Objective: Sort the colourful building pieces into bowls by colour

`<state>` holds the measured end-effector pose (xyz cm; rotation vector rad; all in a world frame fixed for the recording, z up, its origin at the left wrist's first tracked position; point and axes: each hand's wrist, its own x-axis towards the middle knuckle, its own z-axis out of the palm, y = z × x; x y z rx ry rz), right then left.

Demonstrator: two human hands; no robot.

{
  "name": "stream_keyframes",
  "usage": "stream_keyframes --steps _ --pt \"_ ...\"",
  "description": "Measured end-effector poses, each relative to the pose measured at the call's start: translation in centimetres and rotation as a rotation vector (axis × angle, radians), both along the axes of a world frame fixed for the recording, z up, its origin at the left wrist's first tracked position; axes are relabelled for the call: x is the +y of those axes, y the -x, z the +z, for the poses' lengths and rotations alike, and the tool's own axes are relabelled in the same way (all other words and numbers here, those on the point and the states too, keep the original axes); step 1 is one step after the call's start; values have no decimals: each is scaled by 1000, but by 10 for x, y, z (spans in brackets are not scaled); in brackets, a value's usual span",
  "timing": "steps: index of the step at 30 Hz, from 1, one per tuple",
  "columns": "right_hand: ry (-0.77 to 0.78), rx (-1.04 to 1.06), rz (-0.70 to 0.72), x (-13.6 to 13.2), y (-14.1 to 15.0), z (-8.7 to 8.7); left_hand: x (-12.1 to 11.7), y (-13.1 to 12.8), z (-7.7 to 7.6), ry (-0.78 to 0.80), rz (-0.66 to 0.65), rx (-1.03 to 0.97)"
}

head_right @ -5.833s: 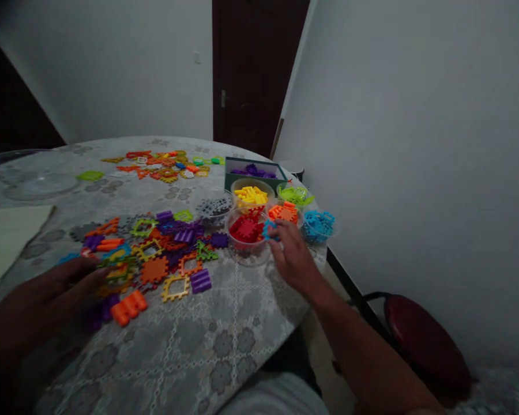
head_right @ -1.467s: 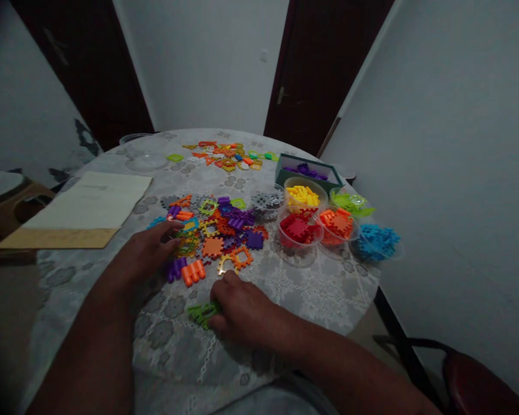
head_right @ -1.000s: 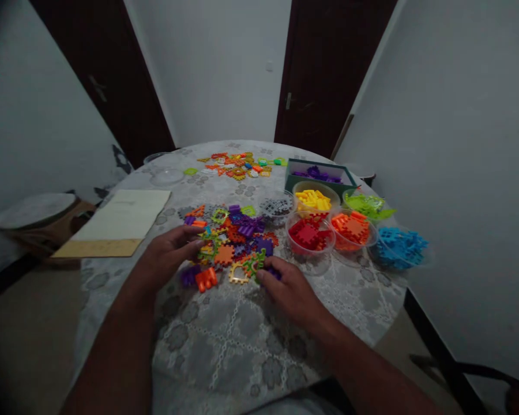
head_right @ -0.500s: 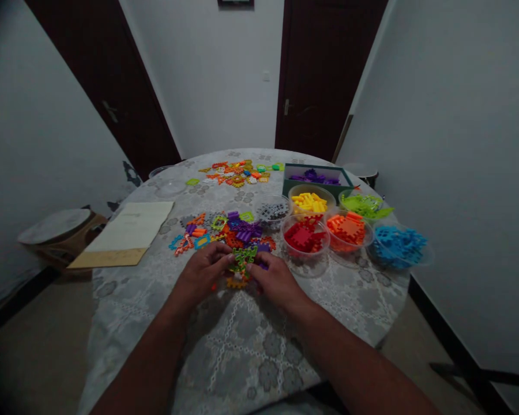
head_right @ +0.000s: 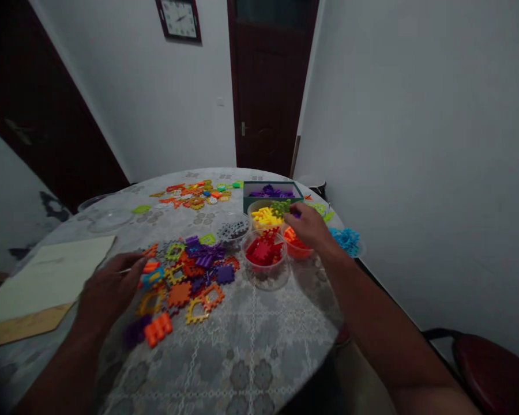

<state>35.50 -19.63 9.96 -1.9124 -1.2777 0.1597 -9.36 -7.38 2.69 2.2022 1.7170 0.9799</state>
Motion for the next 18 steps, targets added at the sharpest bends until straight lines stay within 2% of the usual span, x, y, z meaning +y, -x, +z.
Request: stream_keyframes --steps 2,4,8,11,14,18 --pt "99 -77 -141 17 -43 5 6 6 -14 -66 33 50" --pt "161 -97 -213 29 -74 6 9 12 -27 -142 27 119" --pt "246 -97 -284 37 -106 2 13 22 -42 -253 9 200" --pt "239 -133 -320 35 -112 -2 16 25 -44 -236 30 192" --pt "189 -172 -307 32 -104 -6 20 27 -48 -205 15 195" --pt "153 -132 -160 39 -77 -11 25 30 -58 -169 26 195"
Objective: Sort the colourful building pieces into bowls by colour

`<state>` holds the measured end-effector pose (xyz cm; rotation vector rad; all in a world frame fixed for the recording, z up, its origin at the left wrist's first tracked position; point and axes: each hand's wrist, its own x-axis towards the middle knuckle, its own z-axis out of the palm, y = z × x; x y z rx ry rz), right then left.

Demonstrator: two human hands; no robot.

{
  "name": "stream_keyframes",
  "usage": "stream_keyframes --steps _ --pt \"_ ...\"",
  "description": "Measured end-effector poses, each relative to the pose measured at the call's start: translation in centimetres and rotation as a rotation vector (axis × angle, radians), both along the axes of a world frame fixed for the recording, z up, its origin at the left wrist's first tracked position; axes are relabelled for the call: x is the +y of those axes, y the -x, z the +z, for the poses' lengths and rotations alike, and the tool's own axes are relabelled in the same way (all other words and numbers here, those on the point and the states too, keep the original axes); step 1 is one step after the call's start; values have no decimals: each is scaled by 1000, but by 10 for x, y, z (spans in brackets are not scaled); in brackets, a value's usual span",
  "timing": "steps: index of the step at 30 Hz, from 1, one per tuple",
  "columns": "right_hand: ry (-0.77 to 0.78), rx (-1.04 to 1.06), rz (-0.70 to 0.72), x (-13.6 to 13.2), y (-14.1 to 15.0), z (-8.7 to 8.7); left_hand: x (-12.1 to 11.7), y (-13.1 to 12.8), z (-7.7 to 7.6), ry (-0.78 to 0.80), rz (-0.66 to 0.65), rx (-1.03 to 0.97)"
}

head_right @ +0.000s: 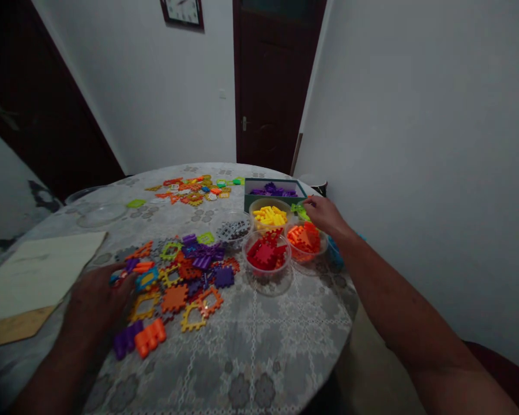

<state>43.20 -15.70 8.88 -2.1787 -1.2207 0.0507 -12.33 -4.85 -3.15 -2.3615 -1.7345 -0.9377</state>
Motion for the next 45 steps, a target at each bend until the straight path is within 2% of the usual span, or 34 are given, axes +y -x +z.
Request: stream_keyframes --steps 3,5,9,12,14,16,18,20,22,23,24,27,29,34,38,45 --pt "-2 261 120 21 19 4 4 2 -8 50 -5 21" --pt "-17 383 135 42 26 14 5 1 -12 86 -7 35" --pt "-86 400 84 86 31 42 0 -3 -13 113 -39 22" --pt "-166 371 32 107 37 58 -3 -8 -14 123 -85 -41" --pt "-224 315 8 108 49 63 -4 -10 -14 106 -112 -82" --pt "-243 228 50 93 72 62 -5 -12 -14 93 -130 -114" --pt "-212 114 195 65 109 50 -8 -15 -12 97 -134 -136" --pt "-195 32 473 27 156 27 -11 -18 -9 115 -133 -140" --pt "-108 -25 776 -10 206 -8 -14 -20 -6 137 -119 -125" --pt "-30 -59 882 -26 229 -28 -15 -20 -4 147 -101 -112" --pt "24 -102 931 -39 249 -47 -16 -21 -4 153 -77 -96" --pt "113 -210 883 -55 293 -92 -19 -22 -3 150 -25 -54" --pt "154 -258 825 -49 308 -108 -20 -22 -4 140 -37 -51" --pt "99 -299 785 -28 321 -119 -24 -26 -5 157 -58 -112" --pt "-8 -285 782 -24 324 -133 -28 -34 -3 215 -36 -159" --pt "-131 -221 757 -20 324 -161 -36 -56 13 384 -96 -353"
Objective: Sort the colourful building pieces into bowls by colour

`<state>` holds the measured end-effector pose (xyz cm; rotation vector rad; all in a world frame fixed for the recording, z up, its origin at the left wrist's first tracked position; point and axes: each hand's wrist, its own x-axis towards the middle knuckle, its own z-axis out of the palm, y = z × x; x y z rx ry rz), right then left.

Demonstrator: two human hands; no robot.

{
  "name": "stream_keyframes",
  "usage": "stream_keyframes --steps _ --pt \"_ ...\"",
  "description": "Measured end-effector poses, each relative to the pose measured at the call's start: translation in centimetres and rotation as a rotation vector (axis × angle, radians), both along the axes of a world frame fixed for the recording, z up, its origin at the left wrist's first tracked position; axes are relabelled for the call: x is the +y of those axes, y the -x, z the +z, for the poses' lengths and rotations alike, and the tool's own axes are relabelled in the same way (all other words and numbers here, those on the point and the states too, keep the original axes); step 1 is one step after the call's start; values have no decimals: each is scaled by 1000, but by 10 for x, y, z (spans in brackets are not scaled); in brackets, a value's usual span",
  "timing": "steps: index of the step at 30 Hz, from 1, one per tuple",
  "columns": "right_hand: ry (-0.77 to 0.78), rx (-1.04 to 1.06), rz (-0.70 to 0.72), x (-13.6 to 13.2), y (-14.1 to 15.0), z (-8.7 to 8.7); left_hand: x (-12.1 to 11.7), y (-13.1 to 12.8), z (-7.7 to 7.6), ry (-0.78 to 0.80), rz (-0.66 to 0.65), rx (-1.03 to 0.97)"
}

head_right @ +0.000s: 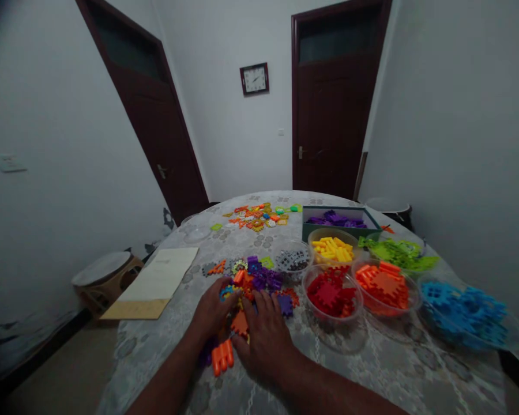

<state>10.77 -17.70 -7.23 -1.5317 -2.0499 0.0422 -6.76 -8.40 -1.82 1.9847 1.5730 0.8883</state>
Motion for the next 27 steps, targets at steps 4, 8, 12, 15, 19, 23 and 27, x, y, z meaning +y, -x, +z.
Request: stream_keyframes --steps 4,8,12,15,19,23,27 --pt "-43 41 -18 7 2 -11 -3 -6 11 65 -41 -3" --pt "-75 76 -41 11 5 -14 -5 -11 18 127 -81 -14" --pt "-80 119 -50 10 6 -10 -5 -15 19 169 -75 -7" --pt "-108 182 -44 10 5 -7 -7 -17 21 189 -105 -52" --pt "-164 266 -19 11 4 -3 -8 -19 27 203 -118 -152" --pt "-190 319 14 11 0 4 -8 -21 32 235 -110 -208" --pt "-158 348 43 11 -3 11 -10 -23 37 267 -120 -235"
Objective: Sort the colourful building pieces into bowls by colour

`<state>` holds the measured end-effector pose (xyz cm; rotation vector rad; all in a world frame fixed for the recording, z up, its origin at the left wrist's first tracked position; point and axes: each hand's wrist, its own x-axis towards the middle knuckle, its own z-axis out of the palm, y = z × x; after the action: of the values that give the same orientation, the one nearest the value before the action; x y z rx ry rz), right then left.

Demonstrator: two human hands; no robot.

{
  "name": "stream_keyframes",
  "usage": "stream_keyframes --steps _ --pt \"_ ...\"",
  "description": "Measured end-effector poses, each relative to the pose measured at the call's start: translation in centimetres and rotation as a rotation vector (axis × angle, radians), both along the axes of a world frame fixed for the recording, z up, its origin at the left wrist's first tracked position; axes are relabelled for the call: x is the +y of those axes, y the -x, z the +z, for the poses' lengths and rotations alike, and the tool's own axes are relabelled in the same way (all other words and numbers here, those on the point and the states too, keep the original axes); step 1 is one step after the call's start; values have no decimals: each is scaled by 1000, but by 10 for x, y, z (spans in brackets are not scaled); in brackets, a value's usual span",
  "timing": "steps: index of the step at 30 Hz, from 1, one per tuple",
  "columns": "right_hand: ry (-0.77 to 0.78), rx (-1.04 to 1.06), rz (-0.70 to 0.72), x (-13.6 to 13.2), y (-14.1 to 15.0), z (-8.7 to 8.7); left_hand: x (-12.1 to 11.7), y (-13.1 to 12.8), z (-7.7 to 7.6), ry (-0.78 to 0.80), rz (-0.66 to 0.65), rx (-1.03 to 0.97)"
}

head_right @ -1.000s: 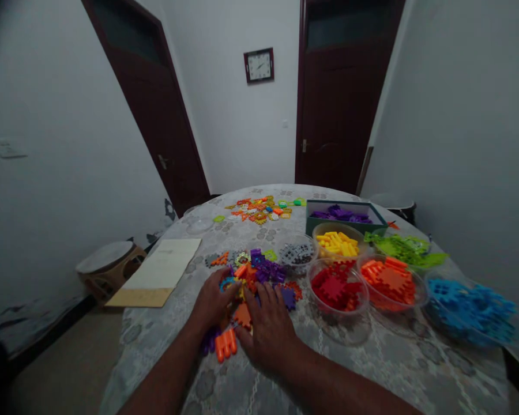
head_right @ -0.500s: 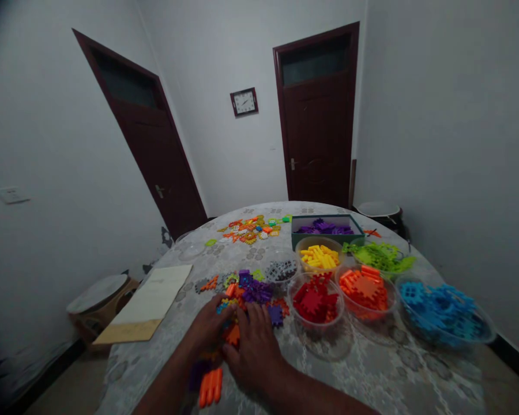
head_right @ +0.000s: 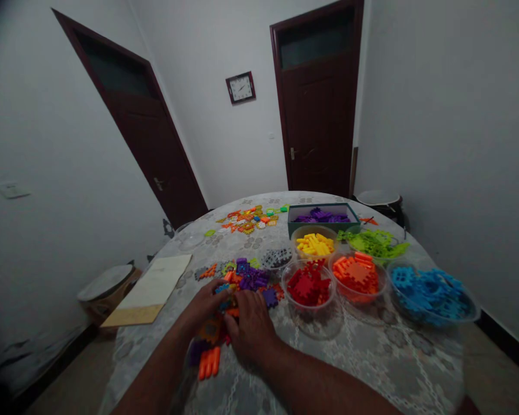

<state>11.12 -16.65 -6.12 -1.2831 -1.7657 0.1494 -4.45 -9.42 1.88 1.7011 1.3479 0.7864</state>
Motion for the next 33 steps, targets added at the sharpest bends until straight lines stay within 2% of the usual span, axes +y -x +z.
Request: stream_keyframes --steps 4,9,16,24,33 --pt "29 7 18 -1 -2 5 -5 -3 1 -10 24 -18" --pt "28 19 31 -2 -3 5 -10 -5 4 63 51 -37" --pt "61 52 53 0 -2 3 -13 -9 15 55 -8 71" --pt "104 121 59 1 -5 4 -11 -10 11 39 -4 129" --pt "98 110 79 5 -7 2 -12 -11 11 15 32 92"
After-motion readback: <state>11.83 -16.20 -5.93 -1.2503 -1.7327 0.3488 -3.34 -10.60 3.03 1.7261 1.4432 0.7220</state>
